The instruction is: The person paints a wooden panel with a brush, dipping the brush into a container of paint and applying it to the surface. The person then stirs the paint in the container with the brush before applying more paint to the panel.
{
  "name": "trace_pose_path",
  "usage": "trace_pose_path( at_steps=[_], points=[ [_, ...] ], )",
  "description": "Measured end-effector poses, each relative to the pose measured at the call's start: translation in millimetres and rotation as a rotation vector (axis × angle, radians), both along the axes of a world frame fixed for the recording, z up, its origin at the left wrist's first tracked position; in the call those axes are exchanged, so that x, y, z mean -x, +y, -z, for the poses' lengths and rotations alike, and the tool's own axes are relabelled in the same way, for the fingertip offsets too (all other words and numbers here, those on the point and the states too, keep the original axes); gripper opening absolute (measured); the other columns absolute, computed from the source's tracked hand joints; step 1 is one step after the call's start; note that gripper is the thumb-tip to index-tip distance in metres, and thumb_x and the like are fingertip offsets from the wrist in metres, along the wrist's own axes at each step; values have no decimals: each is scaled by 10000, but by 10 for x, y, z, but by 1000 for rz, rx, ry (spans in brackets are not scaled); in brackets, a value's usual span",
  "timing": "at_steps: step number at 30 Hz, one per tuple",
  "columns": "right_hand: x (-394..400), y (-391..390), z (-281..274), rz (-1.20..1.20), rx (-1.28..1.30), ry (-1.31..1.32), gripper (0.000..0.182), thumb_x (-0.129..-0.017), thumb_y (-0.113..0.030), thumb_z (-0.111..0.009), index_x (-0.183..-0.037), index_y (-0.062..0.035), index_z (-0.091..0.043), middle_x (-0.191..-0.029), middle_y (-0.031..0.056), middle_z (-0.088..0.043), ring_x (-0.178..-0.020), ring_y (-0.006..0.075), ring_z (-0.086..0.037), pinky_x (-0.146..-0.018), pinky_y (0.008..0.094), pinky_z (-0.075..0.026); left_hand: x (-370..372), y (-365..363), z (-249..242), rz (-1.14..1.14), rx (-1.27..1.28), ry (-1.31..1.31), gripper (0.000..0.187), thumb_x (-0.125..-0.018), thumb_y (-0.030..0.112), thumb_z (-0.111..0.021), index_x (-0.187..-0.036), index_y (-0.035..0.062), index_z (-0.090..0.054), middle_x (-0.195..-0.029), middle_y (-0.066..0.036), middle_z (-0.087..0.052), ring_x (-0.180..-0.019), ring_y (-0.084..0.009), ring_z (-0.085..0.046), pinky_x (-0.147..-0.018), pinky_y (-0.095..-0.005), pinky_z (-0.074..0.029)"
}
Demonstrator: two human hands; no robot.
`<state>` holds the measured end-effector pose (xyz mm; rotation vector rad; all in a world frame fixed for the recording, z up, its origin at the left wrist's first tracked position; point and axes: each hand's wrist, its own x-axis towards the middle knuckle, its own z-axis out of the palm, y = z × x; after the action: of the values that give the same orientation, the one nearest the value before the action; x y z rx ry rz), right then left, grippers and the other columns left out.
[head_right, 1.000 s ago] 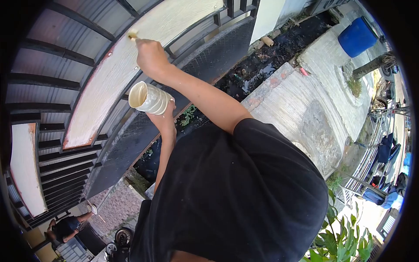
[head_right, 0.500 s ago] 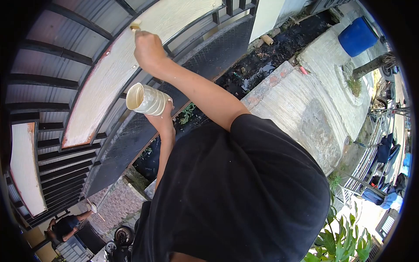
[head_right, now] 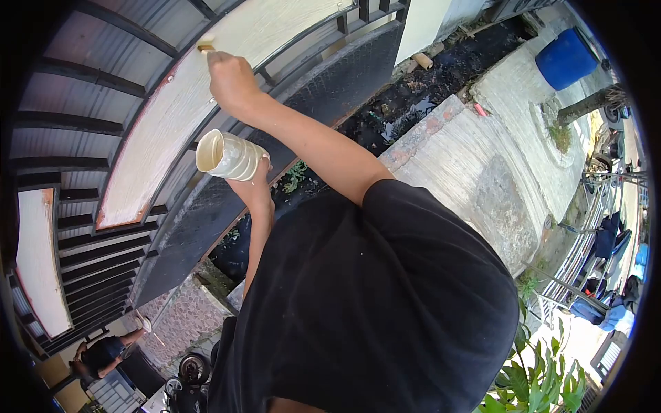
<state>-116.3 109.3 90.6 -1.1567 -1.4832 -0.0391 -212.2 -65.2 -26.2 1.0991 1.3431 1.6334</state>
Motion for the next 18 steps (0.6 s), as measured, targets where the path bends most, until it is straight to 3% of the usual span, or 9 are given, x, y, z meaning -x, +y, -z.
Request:
trace_pose_path(
  at_steps=[4, 6, 8, 10, 13, 15, 17, 18],
  points=[
    [20, -225, -35, -216, -62, 85, 274, -882, 32, -700, -1140, 64, -788, -867, 279, -751, -745, 419, -755, -693, 461, -619, -22, 42, -3, -11, -7, -10, 698, -841, -39, -822, -1407, 25, -417, -1120, -127, -678, -908, -183, -702, -705, -323, -610],
    [-223, -168, -73, -200, 149, 203, 264, -886, 10, -723, -1136, 29, -805, -832, 276, -746, -712, 416, -750, -675, 457, -611, 0, 16, 11, -10, 5, -10, 699, -841, -40, -823, -1407, 25, -418, -1111, -125, -680, -902, -182, -702, -703, -324, -610],
    [-575, 51, -56, -68, 191, 338, 219, -898, 6, -709, -1089, 13, -816, -796, 285, -728, -700, 437, -740, -658, 454, -602, 19, 7, -4, 24, -19, 1, 698, -842, -40, -822, -1408, 27, -419, -1114, -123, -680, -904, -180, -702, -695, -322, -607],
    [-913, 285, 39, 76, 154, 351, 193, -916, -28, -722, -1067, 40, -822, -851, 310, -737, -775, 440, -757, -748, 440, -613, 25, -16, -27, 4, -41, 7, 675, -844, -40, -819, -1394, 26, -434, -1103, -121, -682, -897, -178, -701, -692, -320, -606],
    [-1107, 405, 78, 247, -47, 338, 170, -895, -4, -702, -1011, 70, -802, -833, 310, -730, -768, 450, -752, -757, 464, -613, 55, 0, -3, -29, -63, 13, 640, -847, -40, -814, -1373, 26, -456, -1084, -117, -682, -879, -174, -699, -687, -316, -599],
    [-1117, 432, 85, 260, 47, 339, 284, -988, -210, -682, -1007, 59, -769, -883, 284, -763, -877, 385, -787, -820, 528, -559, 76, 8, 27, -35, -60, 14, 628, -848, -41, -811, -1366, 27, -462, -1075, -115, -682, -868, -172, -697, -684, -314, -595],
    [-777, 353, 115, 239, -79, 131, 198, -898, 13, -690, -1053, 15, -814, -789, 298, -712, -718, 450, -736, -661, 464, -603, 86, 39, 30, -3, -39, 14, 634, -849, -43, -807, -1371, 27, -455, -1073, -116, -680, -856, -173, -695, -685, -318, -593],
    [-542, 222, 63, 128, -70, 166, 204, -897, 16, -676, -1054, 19, -807, -784, 303, -701, -733, 461, -731, -675, 476, -603, 77, 69, 27, 7, -41, 13, 634, -849, -43, -807, -1371, 27, -455, -1073, -116, -680, -856, -173, -695, -685, -318, -593]
  ],
)
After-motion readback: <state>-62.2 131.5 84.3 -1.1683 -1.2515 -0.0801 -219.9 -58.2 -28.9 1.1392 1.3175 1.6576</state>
